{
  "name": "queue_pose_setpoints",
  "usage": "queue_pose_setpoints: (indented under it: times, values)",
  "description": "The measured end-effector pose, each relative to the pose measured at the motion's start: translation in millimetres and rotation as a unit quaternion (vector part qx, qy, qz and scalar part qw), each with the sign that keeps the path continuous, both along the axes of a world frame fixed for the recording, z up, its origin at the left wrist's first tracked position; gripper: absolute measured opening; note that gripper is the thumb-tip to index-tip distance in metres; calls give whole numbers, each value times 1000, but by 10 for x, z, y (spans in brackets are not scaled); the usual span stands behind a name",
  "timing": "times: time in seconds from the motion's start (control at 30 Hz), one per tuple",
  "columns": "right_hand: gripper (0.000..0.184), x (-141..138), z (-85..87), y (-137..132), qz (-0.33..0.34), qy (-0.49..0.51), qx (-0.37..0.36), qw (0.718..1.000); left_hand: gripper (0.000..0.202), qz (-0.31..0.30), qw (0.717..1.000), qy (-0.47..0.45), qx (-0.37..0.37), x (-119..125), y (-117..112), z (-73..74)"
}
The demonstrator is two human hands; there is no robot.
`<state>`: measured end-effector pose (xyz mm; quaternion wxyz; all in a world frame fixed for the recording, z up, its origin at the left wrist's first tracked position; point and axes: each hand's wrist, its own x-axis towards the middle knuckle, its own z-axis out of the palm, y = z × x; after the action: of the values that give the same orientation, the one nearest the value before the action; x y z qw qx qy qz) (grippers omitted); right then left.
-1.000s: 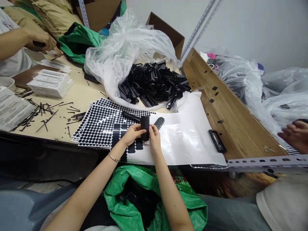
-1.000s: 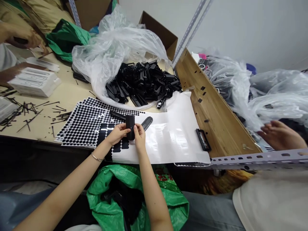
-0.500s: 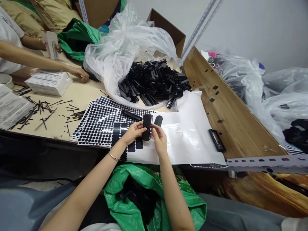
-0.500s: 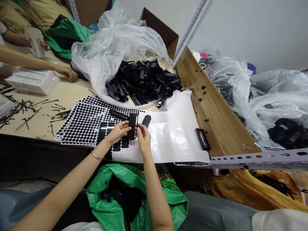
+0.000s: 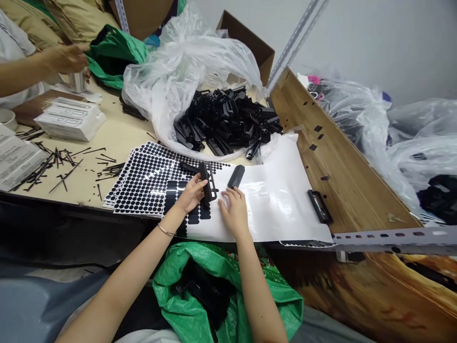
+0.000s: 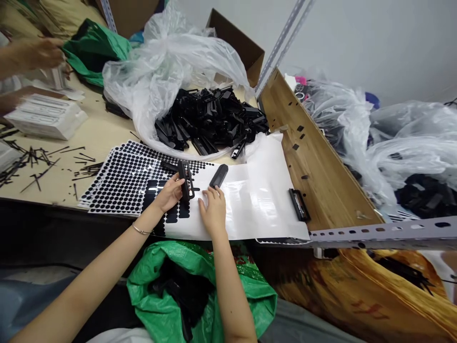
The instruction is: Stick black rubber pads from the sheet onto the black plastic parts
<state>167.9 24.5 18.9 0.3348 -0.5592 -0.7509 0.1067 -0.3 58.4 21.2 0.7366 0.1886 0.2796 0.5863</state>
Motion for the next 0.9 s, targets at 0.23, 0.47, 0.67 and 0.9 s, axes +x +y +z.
queue_pose_setpoints:
  times: [0.23,0.47,0.67,0.9]
  values:
    - [35,-91,-76,72,-57,-59,-5,997,36,-16,1000,-3,-5,6,20,-46]
    - [40,-281,-48,257,-60,-18,-36,997,41,-15,999,11,30,5,24,-97]
    - [12,-85,34,341,-48,161,-70,983,45,-33,997,44,44,10,28,-112]
    - [22,94,209,54,-47,492,-203,845,52,-54,987,112,98,70,7,-148]
